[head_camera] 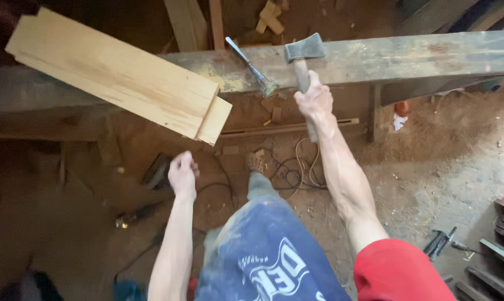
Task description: The person uses a chisel and mallet to carve a groove into a long wooden plank, then splits a smaller piece of wood with an axe and hammers it into the groove. They repeat the carving and splitting process on additional pieces.
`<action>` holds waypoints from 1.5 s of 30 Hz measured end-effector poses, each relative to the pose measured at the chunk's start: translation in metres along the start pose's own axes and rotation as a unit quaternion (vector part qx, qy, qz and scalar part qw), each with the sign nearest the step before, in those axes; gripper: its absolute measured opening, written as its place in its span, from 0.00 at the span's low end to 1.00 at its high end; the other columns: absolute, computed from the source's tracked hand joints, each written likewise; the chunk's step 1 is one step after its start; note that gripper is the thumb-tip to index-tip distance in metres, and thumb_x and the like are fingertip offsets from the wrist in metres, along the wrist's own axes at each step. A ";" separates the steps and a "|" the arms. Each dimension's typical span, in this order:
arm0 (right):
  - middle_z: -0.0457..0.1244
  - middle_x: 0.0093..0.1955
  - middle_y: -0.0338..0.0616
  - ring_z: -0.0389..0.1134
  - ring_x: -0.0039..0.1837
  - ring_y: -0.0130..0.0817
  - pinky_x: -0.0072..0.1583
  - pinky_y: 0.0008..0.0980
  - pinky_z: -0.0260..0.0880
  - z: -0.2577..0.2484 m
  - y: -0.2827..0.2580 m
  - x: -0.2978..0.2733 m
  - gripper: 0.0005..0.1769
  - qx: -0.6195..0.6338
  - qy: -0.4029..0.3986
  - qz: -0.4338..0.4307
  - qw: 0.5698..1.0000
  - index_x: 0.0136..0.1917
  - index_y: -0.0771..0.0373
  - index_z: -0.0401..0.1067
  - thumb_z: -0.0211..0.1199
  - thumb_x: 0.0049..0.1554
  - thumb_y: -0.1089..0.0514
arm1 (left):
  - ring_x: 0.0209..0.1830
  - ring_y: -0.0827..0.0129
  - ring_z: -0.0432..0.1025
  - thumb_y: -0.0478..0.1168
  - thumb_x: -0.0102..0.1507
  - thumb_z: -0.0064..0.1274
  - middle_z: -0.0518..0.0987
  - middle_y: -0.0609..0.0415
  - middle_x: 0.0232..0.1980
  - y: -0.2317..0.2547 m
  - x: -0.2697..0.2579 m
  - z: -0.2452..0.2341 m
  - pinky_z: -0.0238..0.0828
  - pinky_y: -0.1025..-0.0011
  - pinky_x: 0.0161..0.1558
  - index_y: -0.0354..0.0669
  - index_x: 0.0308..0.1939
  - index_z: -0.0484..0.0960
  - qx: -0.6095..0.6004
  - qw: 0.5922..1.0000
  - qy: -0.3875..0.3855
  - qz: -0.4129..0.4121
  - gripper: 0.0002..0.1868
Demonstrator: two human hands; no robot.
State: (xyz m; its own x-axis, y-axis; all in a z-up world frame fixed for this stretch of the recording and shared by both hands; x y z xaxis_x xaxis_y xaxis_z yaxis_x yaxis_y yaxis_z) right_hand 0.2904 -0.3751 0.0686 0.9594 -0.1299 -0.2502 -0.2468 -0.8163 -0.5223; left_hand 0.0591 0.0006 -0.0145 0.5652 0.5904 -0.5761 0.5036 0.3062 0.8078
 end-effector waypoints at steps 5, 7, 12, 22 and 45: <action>0.68 0.58 0.65 0.69 0.60 0.62 0.61 0.54 0.69 0.019 0.036 0.024 0.43 0.011 -0.039 -0.007 0.999 0.77 0.54 0.58 0.67 0.52 0.46 | 0.47 0.69 0.70 0.61 0.61 0.56 0.72 0.61 0.54 0.023 0.056 0.044 0.74 0.60 0.37 0.48 0.63 0.66 -0.007 0.993 0.107 -0.048 0.34; 0.68 0.59 0.65 0.70 0.61 0.59 0.62 0.51 0.69 0.021 0.040 0.024 0.42 0.028 -0.009 -0.032 0.999 0.75 0.58 0.61 0.70 0.52 0.43 | 0.51 0.58 0.69 0.66 0.57 0.52 0.75 0.49 0.58 0.021 0.082 0.048 0.70 0.53 0.41 0.39 0.65 0.71 0.001 0.990 0.111 -0.086 0.43; 0.65 0.61 0.64 0.66 0.63 0.57 0.64 0.51 0.66 0.025 0.052 0.023 0.39 0.030 0.001 -0.023 0.999 0.73 0.62 0.65 0.68 0.55 0.42 | 0.76 0.52 0.55 0.71 0.52 0.63 0.58 0.36 0.77 0.006 0.137 0.063 0.53 0.50 0.72 0.24 0.75 0.48 -0.010 0.989 0.111 -0.095 0.68; 0.65 0.58 0.57 0.66 0.65 0.50 0.69 0.48 0.68 0.051 -0.009 -0.048 0.16 0.027 0.231 -0.281 0.931 0.61 0.69 0.72 0.65 0.60 0.63 | 0.67 0.58 0.69 0.64 0.56 0.67 0.75 0.40 0.66 0.040 0.091 0.041 0.63 0.59 0.68 0.25 0.65 0.72 -0.036 0.988 0.109 -0.098 0.50; 0.52 0.78 0.56 0.54 0.77 0.44 0.75 0.45 0.55 0.218 -0.336 -0.219 0.41 0.319 -0.455 -0.229 0.799 0.81 0.68 0.50 0.62 0.66 0.46 | 0.38 0.61 0.73 0.54 0.72 0.46 0.76 0.51 0.40 0.041 -0.023 -0.114 0.75 0.68 0.42 0.37 0.54 0.73 -0.680 0.561 -0.464 -0.087 0.22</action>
State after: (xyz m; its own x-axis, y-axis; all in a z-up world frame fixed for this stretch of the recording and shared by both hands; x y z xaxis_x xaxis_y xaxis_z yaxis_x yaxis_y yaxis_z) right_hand 0.1334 0.0505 0.1215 0.5433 0.8010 -0.2514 -0.1959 -0.1703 -0.9657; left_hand -0.0075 0.0847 0.0461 0.9994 0.0136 0.0322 -0.0038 0.9580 -0.2869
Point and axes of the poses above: each hand's wrist, its own x-axis towards the middle knuckle, its own z-axis out of the palm, y = z × x, the point moved 2 cm from there along x, towards the middle knuckle
